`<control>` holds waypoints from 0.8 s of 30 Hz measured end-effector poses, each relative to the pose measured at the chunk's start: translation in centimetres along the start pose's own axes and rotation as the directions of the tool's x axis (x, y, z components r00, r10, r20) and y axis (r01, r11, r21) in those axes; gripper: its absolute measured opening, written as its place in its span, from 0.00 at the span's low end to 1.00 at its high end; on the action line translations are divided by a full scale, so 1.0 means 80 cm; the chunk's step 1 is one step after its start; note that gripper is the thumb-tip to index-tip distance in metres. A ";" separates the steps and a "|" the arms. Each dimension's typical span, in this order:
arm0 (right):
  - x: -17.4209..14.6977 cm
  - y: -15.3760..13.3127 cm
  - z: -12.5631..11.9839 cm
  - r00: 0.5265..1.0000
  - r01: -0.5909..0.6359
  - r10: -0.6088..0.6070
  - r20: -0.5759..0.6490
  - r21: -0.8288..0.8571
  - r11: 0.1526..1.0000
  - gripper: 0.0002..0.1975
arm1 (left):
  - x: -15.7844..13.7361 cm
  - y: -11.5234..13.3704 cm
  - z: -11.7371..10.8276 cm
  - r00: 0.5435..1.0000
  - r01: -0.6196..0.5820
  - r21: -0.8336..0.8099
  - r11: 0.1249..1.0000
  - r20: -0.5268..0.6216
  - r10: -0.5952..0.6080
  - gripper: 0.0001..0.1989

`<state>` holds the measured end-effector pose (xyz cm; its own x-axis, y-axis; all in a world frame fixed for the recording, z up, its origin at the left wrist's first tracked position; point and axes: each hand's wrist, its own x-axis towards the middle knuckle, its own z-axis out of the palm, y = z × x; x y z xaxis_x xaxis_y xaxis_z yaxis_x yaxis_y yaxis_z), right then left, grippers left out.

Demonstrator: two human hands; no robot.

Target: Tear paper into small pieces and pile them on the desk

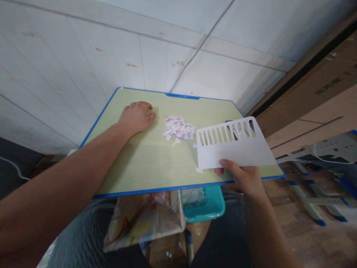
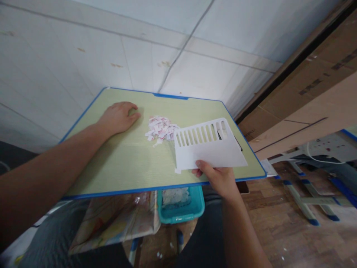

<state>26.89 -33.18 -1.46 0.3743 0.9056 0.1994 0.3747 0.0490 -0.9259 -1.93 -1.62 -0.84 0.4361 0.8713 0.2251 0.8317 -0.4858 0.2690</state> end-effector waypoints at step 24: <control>-0.001 -0.013 -0.012 0.992 -0.081 0.075 0.102 0.051 0.995 0.16 | 0.004 -0.002 0.000 0.999 0.011 0.006 1.000 0.032 -0.011 0.31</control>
<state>27.32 -33.69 -0.19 0.3129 0.9450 0.0955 0.2997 -0.0029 -0.9540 -1.92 -1.26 -0.83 0.4375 0.8784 0.1925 0.8384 -0.4759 0.2658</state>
